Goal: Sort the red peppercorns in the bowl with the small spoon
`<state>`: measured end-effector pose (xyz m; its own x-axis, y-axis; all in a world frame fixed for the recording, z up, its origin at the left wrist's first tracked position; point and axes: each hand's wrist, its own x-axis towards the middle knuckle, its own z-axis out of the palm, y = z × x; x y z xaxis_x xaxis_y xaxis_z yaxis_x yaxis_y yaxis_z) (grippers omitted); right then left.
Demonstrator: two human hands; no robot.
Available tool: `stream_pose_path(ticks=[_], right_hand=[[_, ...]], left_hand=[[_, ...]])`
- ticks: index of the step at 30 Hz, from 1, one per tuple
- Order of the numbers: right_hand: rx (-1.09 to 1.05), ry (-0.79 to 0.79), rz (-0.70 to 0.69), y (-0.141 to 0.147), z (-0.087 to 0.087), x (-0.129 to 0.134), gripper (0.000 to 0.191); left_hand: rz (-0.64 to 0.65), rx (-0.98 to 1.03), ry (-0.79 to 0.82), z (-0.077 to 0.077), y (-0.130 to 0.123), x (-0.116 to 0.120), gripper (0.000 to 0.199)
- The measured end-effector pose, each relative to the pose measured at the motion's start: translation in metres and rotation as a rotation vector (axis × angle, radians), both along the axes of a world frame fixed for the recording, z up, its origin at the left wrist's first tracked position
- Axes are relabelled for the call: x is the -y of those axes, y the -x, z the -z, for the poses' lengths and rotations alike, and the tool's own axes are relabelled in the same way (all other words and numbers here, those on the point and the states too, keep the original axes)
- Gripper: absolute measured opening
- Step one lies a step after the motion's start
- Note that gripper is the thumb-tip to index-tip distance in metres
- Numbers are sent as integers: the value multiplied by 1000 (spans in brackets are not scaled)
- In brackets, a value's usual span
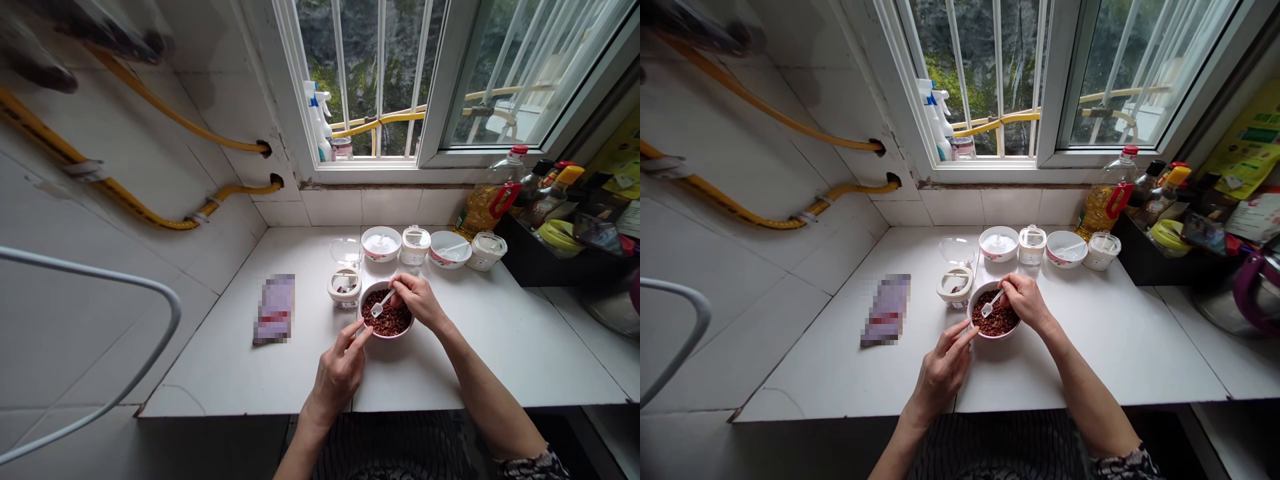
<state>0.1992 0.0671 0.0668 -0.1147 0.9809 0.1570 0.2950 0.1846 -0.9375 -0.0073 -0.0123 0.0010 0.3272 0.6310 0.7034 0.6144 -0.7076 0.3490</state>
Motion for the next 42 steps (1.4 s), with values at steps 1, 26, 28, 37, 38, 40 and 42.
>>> stream_pose_path(ticks=[1, 26, 28, 37, 38, 40, 42], right_hand=[[1, -4, -2, 0, 0, 0, 19], [-100, 78, -17, -1, 1, -1, 17], [-123, 104, 3, -3, 2, -1, 18], [-26, -8, -72, 4, 0, 1, 17], [-39, 4, -77, 5, 0, 1, 17], [-62, 30, -55, 4, 0, 1, 16], [-83, 63, -33, 3, 0, 1, 16]], left_hand=[[1, 1, 0, 0, 0, 0, 52], [8, 4, -15, 1, -1, -1, 48], [10, 3, -11, 1, 0, -1, 48], [6, 1, -18, 1, 0, -1, 48], [6, 2, -17, 1, 0, -1, 48], [7, 4, -16, 0, 0, -1, 48], [7, 5, -16, 1, 0, -1, 48]])
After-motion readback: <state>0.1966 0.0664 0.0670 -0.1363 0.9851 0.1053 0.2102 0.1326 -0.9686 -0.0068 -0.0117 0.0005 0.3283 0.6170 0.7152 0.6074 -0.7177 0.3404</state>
